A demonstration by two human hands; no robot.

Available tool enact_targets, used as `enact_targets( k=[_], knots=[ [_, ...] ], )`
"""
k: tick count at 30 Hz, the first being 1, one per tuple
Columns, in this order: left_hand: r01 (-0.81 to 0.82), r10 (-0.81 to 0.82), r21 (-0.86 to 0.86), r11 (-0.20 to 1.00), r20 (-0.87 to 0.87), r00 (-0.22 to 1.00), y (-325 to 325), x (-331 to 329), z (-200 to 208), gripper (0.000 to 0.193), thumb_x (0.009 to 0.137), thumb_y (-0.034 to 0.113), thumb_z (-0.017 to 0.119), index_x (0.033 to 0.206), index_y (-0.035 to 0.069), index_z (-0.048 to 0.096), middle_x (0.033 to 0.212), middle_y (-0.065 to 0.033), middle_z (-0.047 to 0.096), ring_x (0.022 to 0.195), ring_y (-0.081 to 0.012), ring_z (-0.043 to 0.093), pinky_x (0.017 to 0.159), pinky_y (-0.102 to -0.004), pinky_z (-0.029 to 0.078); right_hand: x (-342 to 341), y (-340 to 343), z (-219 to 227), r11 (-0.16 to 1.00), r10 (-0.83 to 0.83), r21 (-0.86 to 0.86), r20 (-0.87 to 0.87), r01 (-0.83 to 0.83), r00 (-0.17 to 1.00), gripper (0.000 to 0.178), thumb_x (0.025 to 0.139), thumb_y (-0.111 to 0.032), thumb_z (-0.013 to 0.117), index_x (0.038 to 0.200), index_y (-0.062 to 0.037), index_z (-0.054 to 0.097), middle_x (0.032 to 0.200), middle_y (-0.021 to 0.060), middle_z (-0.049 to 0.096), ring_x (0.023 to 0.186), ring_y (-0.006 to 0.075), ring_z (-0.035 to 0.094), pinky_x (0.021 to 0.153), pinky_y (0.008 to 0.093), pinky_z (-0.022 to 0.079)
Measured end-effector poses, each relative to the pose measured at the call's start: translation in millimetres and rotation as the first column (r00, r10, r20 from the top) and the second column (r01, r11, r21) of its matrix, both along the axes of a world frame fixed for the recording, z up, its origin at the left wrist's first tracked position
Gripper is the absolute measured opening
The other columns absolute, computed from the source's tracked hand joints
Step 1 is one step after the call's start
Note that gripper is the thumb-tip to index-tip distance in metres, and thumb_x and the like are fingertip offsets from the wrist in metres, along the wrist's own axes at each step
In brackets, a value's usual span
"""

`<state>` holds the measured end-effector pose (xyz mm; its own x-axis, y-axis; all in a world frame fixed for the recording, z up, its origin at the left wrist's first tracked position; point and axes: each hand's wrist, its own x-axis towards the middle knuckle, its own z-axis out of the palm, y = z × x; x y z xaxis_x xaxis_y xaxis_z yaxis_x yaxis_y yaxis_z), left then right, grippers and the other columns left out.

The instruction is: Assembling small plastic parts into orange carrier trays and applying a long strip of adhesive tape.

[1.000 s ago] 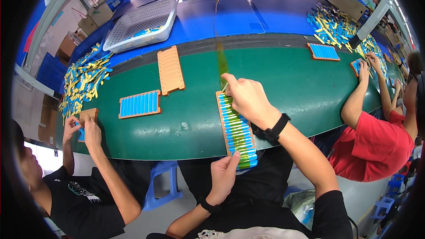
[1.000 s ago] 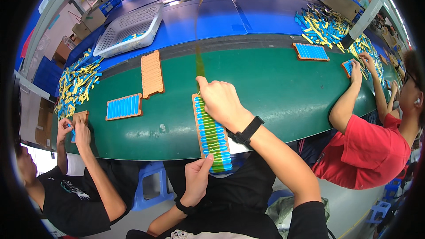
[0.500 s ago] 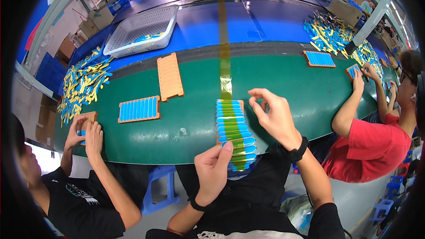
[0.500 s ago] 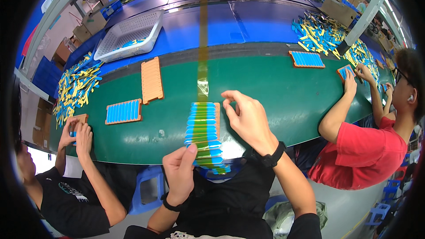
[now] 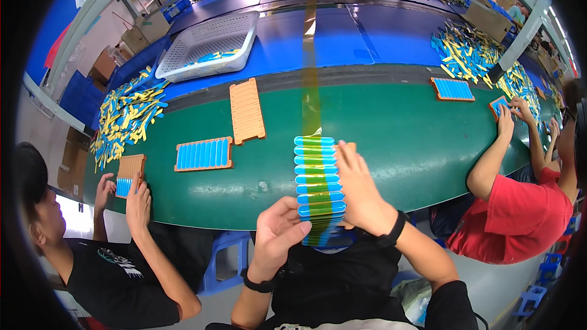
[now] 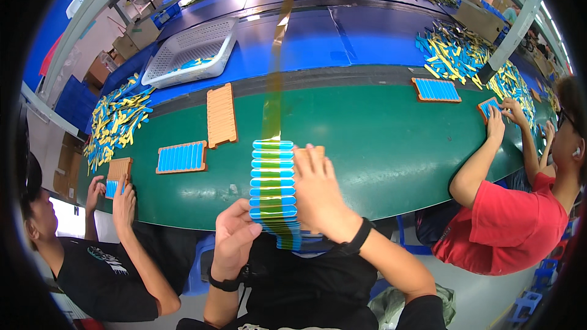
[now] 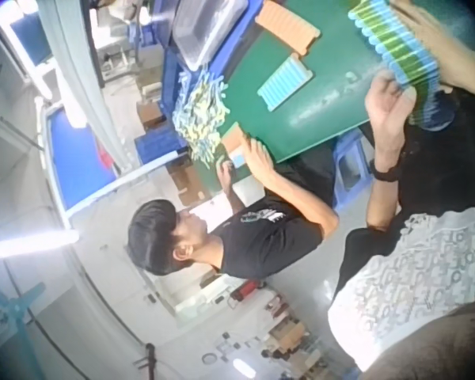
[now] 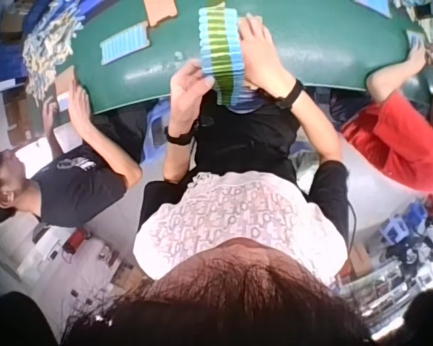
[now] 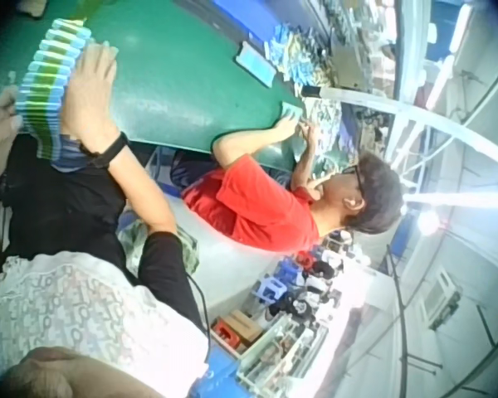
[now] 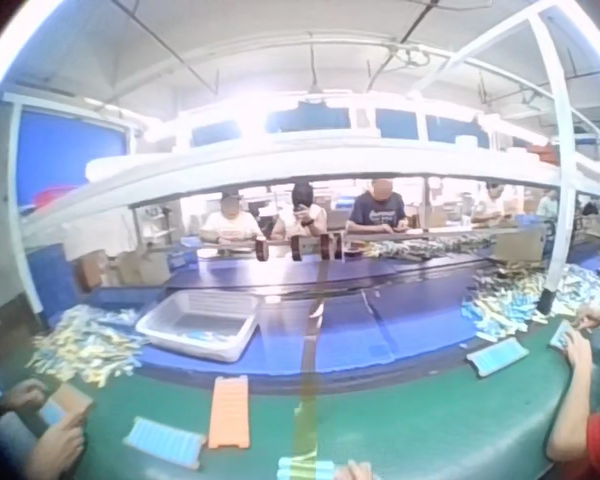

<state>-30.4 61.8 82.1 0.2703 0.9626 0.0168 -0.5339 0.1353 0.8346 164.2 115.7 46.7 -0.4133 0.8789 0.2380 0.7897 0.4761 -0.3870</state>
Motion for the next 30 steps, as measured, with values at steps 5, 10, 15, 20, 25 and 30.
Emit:
enact_targets(
  k=[5,10,15,20,25,30],
  knots=[
    [0.251,-0.266,-0.143,0.957,-0.095,0.959,31,-22,-13,0.025,0.101,0.014,0.058,0.117,-0.003,0.063,0.111,-0.0069,0.068,0.101,-0.0101,0.063,0.088,-0.0245,0.049,64,25,3,0.973,-0.23,0.014,0.026,0.229,0.973,0.043,0.07,-0.022,0.075,0.108,-0.007,0.063,0.141,0.0198,0.046,0.137,0.0449,0.039,0.102,0.0569,0.044],
    [0.274,-0.286,-0.102,0.956,-0.123,0.95,78,16,-2,0.035,0.104,0.024,0.056,0.13,0.001,0.058,0.107,-0.0064,0.07,0.096,-0.012,0.067,0.081,-0.0258,0.054,163,48,0,0.905,-0.425,0.049,0.103,0.422,0.899,0.04,0.072,-0.006,0.066,0.112,-0.0029,0.06,0.132,0.021,0.053,0.131,0.0397,0.046,0.105,0.0501,0.043],
    [0.281,-0.279,-0.017,0.96,-0.189,0.942,94,22,10,0.042,0.105,0.023,0.05,0.139,-0.003,0.048,0.125,-0.0176,0.065,0.104,-0.0214,0.069,0.089,-0.0347,0.057,129,54,3,0.969,-0.249,0.091,0.33,0.231,0.911,0.05,0.073,-0.003,0.068,0.122,0.002,0.059,0.141,0.0269,0.05,0.133,0.0435,0.046,0.109,0.0504,0.042],
    [0.25,-0.248,0.045,0.967,-0.051,0.967,93,21,25,0.033,0.103,0.026,0.059,0.115,-0.004,0.067,0.1,-0.0103,0.073,0.088,-0.014,0.071,0.081,-0.0284,0.057,9,56,5,0.887,0.323,-0.207,-0.361,-0.413,0.875,0.031,0.083,-0.013,0.072,0.111,-0.0048,0.063,0.111,0.0157,0.066,0.106,0.0328,0.062,0.089,0.0427,0.051],
    [0.202,-0.193,0.08,0.976,-0.11,0.975,96,16,49,0.035,0.103,0.029,0.06,0.109,-0.005,0.069,0.097,-0.009,0.073,0.088,-0.0119,0.07,0.082,-0.0264,0.054,-53,72,-13,0.82,0.338,-0.163,-0.636,-0.549,0.694,0.046,0.081,-0.018,0.075,0.122,-0.0048,0.062,0.113,0.0167,0.063,0.107,0.0332,0.059,0.086,0.0429,0.05],
    [0.215,-0.201,0.069,0.974,-0.17,0.965,96,12,60,0.035,0.102,0.025,0.061,0.121,-0.004,0.062,0.105,-0.0097,0.07,0.096,-0.0115,0.067,0.088,-0.0247,0.05,-109,91,-2,0.773,0.243,-0.213,-0.771,-0.598,0.589,0.05,0.082,-0.023,0.076,0.125,-0.0036,0.059,0.116,0.0167,0.062,0.109,0.0328,0.058,0.086,0.0429,0.05]
  ],
)
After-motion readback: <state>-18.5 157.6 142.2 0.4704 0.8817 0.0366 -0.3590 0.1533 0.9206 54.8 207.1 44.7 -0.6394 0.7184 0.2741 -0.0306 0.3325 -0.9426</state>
